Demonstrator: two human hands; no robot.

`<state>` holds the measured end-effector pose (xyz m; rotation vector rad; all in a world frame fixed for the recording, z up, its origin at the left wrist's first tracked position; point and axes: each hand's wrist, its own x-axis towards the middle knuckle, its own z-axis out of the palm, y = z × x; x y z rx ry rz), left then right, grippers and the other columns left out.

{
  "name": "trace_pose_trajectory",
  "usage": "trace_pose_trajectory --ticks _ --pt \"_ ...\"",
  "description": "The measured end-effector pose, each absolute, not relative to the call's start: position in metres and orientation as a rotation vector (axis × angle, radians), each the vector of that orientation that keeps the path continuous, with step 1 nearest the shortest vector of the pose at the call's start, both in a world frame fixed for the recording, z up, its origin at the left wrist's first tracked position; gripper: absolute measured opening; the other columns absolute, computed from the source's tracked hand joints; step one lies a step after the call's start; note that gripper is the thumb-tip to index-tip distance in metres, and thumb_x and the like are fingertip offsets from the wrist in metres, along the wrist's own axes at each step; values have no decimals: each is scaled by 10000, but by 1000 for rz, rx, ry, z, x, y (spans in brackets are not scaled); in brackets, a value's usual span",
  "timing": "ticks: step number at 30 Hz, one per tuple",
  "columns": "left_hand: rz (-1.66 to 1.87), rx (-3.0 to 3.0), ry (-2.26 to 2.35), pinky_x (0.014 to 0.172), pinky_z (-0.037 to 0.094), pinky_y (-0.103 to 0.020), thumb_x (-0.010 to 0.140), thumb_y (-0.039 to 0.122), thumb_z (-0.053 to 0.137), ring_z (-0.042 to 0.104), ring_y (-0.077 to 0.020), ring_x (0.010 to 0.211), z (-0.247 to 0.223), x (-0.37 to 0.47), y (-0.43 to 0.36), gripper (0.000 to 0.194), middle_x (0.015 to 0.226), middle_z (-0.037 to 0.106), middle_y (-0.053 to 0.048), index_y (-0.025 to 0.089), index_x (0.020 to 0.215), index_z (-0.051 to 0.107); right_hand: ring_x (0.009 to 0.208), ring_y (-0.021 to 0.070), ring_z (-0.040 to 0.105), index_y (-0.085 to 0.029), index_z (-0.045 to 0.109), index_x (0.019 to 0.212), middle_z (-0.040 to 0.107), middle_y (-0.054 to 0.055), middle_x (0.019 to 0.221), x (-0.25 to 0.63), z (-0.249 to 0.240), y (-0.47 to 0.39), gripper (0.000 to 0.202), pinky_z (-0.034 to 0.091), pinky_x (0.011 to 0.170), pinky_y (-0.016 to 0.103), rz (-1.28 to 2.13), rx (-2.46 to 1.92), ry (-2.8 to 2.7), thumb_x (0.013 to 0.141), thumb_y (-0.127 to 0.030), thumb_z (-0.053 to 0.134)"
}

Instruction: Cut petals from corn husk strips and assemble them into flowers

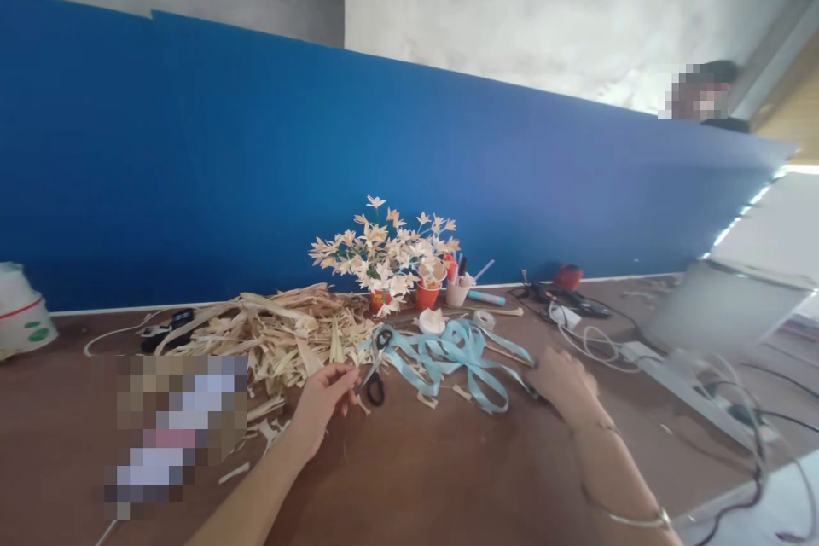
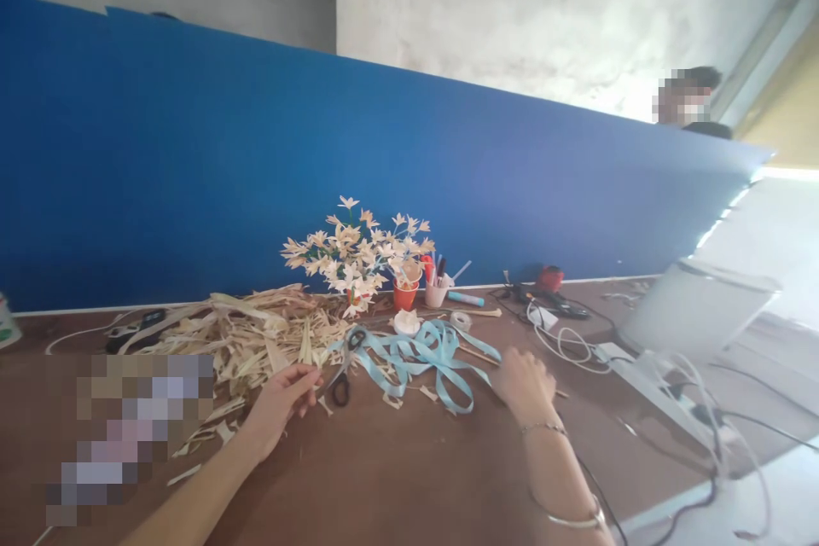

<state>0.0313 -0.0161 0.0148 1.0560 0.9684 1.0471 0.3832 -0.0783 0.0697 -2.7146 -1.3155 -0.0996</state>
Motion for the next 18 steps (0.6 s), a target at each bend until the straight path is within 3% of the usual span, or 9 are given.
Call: trace_pose_trajectory --ticks 3,7,18 --pt "1063 1052 973 386 316 -177 555 437 719 465 -70 428 16 32 -16 338 579 585 10 138 663 603 995 377 558 -123 634 963 605 224 1027 421 43 -96 323 423 714 424 8 -2914 -1112 669 -195 523" --pt "1075 1064 969 379 311 -180 544 452 721 457 -69 421 14 32 -15 358 601 592 5 135 663 606 975 344 578 -126 600 1006 607 209 1005 436 17 -100 361 434 712 424 -15 -2863 -1238 662 -124 488" --pt "1063 1069 978 384 309 -178 554 455 720 460 -71 427 11 30 -13 358 585 582 8 133 670 611 948 293 571 -179 613 1024 618 153 948 403 4 -94 458 390 703 320 -18 -2632 -1569 608 -36 486"
